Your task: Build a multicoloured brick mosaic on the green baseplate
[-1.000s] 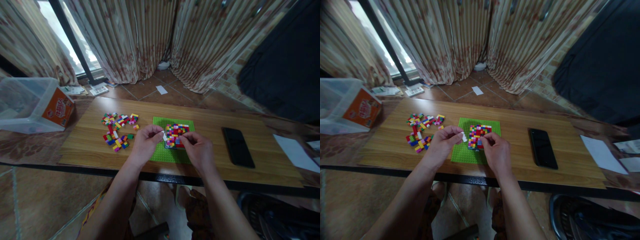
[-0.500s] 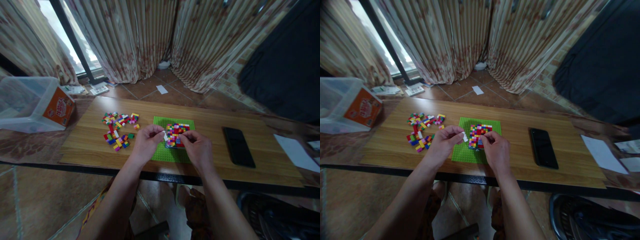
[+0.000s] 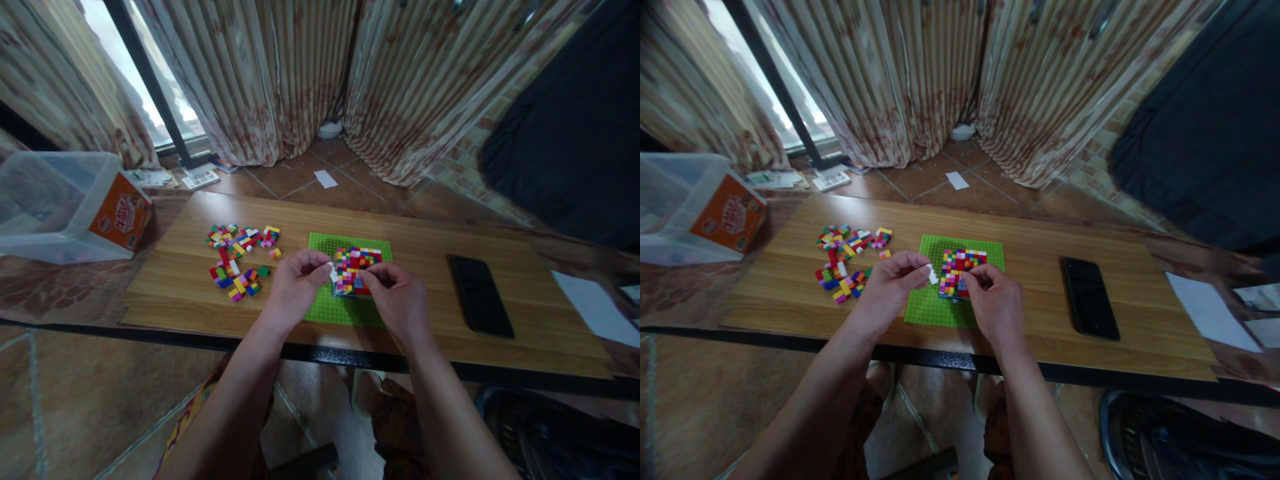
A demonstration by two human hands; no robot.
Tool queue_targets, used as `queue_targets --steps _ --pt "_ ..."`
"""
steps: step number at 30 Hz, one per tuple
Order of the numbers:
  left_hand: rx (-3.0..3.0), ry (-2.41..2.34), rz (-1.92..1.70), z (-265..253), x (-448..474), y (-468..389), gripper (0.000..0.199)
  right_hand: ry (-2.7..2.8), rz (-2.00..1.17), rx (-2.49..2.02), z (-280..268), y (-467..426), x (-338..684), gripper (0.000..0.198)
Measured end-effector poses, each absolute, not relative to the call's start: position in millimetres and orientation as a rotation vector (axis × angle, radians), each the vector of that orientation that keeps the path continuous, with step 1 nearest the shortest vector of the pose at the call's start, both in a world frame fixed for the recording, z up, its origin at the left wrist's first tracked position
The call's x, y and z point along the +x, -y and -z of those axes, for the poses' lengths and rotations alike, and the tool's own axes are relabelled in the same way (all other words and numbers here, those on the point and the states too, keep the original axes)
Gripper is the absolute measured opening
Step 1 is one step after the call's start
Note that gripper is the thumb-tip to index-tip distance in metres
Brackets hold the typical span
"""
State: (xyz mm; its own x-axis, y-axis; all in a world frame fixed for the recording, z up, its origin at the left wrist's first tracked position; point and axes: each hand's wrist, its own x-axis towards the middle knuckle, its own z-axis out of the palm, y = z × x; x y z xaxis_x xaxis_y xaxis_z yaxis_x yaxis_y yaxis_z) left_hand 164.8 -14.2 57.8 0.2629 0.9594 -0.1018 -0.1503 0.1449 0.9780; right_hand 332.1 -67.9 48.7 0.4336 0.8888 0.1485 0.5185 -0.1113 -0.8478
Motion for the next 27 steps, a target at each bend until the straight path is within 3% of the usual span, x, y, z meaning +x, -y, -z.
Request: queue_targets --steps 27 --pt "1.121 -0.939 -0.992 -57.5 170.4 18.5 0.015 1.170 -0.559 -1.776 -49.6 64.3 329.4 0.020"
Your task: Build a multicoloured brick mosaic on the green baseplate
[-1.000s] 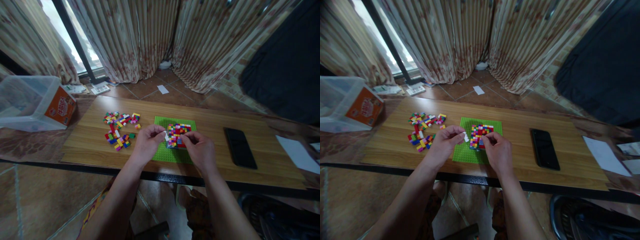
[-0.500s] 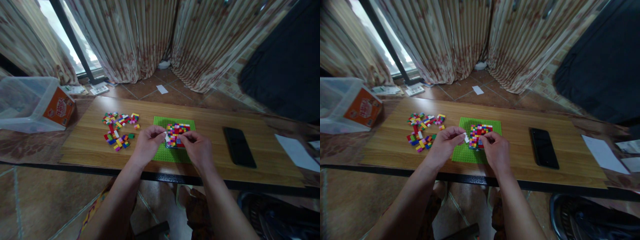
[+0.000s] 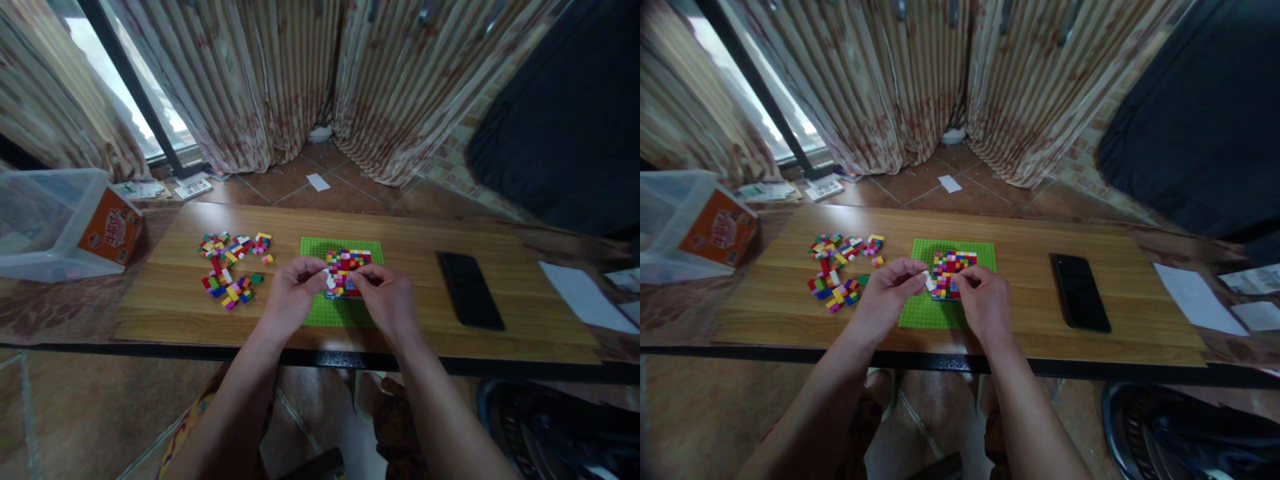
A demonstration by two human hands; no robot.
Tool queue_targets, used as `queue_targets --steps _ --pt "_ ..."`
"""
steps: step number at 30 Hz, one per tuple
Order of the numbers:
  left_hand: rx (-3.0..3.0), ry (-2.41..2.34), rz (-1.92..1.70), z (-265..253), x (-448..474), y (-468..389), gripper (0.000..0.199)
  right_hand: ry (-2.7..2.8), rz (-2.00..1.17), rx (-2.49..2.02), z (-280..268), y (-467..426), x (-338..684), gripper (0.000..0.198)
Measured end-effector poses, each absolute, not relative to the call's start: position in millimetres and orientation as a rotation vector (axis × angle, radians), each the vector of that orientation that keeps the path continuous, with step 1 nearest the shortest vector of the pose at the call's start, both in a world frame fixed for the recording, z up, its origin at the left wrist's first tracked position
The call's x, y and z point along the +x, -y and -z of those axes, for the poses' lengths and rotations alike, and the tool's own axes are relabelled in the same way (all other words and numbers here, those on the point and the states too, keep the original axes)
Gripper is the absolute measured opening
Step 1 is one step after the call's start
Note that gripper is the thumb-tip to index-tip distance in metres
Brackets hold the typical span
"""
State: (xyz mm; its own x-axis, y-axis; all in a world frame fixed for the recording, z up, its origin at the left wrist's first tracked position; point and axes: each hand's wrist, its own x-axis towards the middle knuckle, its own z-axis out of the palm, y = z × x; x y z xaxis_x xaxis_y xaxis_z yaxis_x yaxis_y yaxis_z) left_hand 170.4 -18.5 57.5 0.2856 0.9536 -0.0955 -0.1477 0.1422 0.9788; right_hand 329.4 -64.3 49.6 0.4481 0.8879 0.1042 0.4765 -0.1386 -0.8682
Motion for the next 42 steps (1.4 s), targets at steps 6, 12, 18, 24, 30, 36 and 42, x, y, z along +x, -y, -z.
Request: queue_targets --steps 6,12,18,24,30,36,42 --pt "1.096 -0.873 -0.971 -62 174 21 0.020 1.107 -0.562 -1.654 -52 70 334 0.024" --pt "1.141 -0.826 -0.933 -57 179 23 0.016 1.244 -0.845 -1.410 -59 82 339 0.018" --pt "1.280 -0.828 -0.923 -53 184 26 0.012 1.287 -0.826 -1.425 -56 84 346 0.014" --pt "1.405 -1.071 -1.002 -53 178 20 0.016 1.116 -0.687 -1.618 -44 77 381 0.019" --pt "1.491 -1.212 -0.917 -42 170 16 0.022 1.120 -0.771 -1.607 -38 68 376 0.018" --pt "1.579 -1.187 -0.861 -41 173 20 0.020 1.128 -0.672 -1.645 -40 62 362 0.019" --pt "1.610 -1.166 -0.835 -43 171 20 0.021 1.063 -0.595 -1.613 -40 61 354 0.018"
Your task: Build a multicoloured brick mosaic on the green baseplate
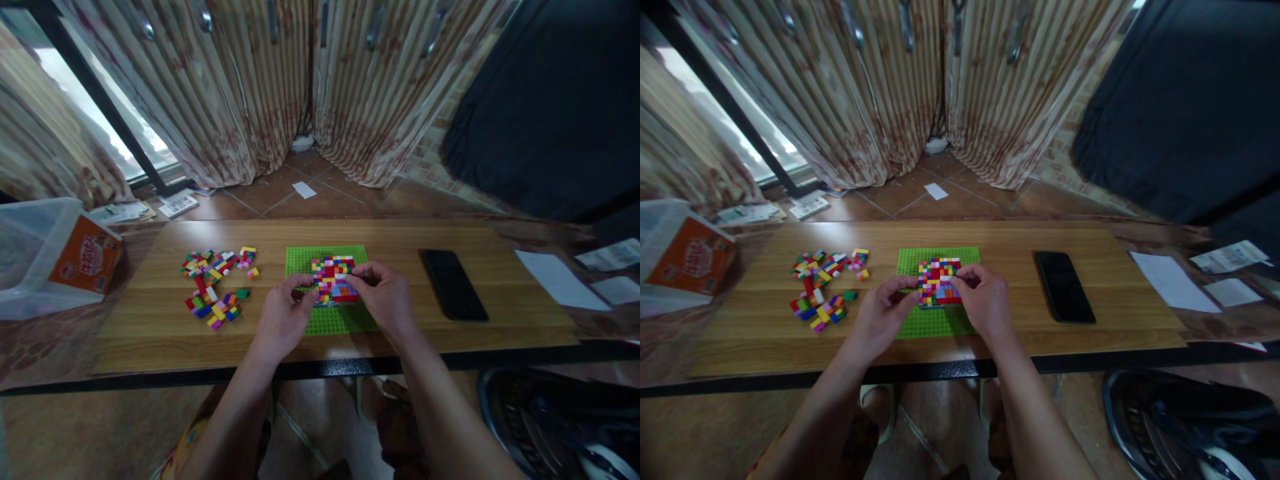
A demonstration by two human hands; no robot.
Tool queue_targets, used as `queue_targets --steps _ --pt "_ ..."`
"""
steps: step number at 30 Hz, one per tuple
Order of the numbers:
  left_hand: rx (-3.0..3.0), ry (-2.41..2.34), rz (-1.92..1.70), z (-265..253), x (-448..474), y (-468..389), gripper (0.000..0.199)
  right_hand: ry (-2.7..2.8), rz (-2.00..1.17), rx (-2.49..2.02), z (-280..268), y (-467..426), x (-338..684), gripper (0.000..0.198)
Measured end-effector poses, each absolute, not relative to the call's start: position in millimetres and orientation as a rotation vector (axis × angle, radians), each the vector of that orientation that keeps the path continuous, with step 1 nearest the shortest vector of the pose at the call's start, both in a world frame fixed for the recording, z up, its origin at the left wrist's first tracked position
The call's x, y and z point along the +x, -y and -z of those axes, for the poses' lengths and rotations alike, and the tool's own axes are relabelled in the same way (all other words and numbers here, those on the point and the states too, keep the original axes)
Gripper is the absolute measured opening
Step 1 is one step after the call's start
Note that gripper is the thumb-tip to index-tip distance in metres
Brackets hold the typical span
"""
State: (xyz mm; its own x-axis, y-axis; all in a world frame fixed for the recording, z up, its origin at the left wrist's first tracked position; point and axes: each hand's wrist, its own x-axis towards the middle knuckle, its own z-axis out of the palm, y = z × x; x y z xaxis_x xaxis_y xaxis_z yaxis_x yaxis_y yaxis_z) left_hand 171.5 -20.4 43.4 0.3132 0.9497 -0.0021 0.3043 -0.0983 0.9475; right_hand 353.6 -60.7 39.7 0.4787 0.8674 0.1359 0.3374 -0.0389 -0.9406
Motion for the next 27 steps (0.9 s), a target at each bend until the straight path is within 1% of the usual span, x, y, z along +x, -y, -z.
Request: queue_targets --steps 4,16,23,27 --pt "1.601 -1.155 -0.832 -42 171 20 0.020 1.024 -0.587 -1.607 -39 60 350 0.018" --pt "1.626 -1.177 -0.834 -45 172 21 0.016 0.938 -0.629 -1.624 -31 57 358 0.027" --pt "1.621 -1.153 -0.831 -42 171 21 0.019 0.924 -0.657 -1.648 -24 53 356 0.035" --pt "1.605 -1.159 -0.837 -44 171 22 0.017 0.933 -0.665 -1.641 -27 53 353 0.033"
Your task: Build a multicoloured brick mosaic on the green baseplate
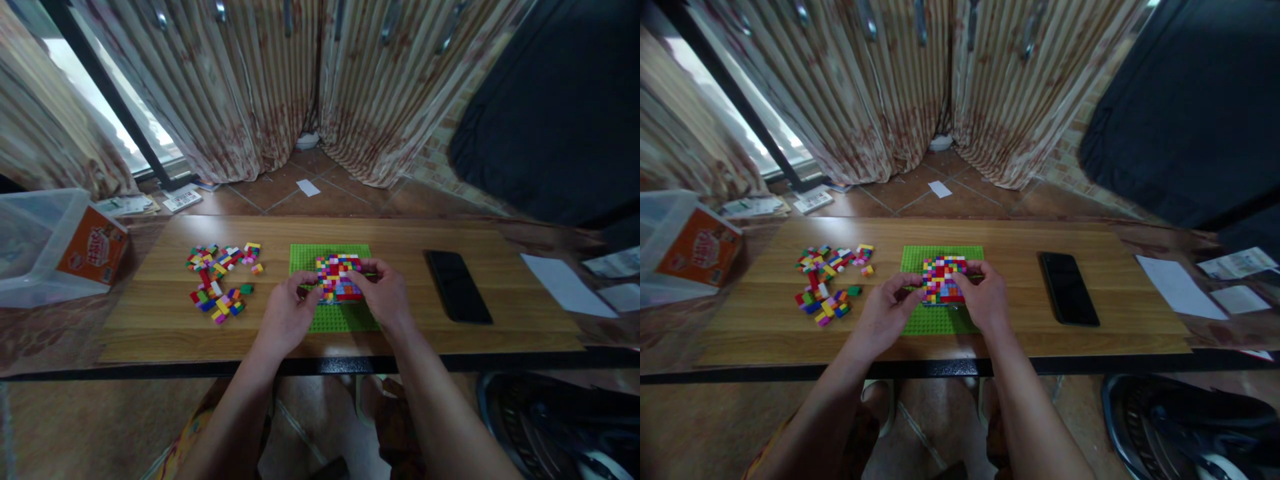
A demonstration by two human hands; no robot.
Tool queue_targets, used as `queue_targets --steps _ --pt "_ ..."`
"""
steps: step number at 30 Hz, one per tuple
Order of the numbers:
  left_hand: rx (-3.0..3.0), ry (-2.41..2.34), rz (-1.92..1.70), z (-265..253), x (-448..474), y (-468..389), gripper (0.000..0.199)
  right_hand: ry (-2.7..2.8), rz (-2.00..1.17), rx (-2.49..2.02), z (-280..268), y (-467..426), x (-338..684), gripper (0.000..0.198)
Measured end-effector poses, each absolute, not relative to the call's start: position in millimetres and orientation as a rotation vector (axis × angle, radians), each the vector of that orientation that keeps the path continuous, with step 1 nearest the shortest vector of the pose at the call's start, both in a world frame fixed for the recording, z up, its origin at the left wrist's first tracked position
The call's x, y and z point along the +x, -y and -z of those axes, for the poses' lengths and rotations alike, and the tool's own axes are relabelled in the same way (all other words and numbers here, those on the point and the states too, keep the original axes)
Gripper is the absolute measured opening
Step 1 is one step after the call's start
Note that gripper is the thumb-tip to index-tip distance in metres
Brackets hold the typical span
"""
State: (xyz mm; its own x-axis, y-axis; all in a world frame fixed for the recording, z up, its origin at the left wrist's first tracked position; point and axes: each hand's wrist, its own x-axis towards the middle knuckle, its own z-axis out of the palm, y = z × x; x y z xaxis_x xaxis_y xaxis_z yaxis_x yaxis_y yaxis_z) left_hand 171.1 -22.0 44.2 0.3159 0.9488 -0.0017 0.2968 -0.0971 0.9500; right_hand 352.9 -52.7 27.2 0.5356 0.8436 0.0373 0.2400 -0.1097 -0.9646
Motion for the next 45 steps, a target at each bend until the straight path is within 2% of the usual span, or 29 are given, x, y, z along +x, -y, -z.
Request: queue_targets --steps 20,28,36,45 --pt "1.676 -1.198 -0.805 -50 169 23 0.017 0.930 -0.676 -1.651 -21 55 354 0.039" --pt "1.830 -1.475 -0.744 -55 145 10 0.021 0.968 -0.627 -1.779 -34 59 356 0.043" --pt "1.933 -1.867 -0.452 -61 88 -13 0.042 0.987 -0.531 -1.837 -38 62 359 0.038" --pt "1.828 -2.119 -0.344 -67 48 -28 0.038 0.971 -0.585 -1.816 -40 64 356 0.035"
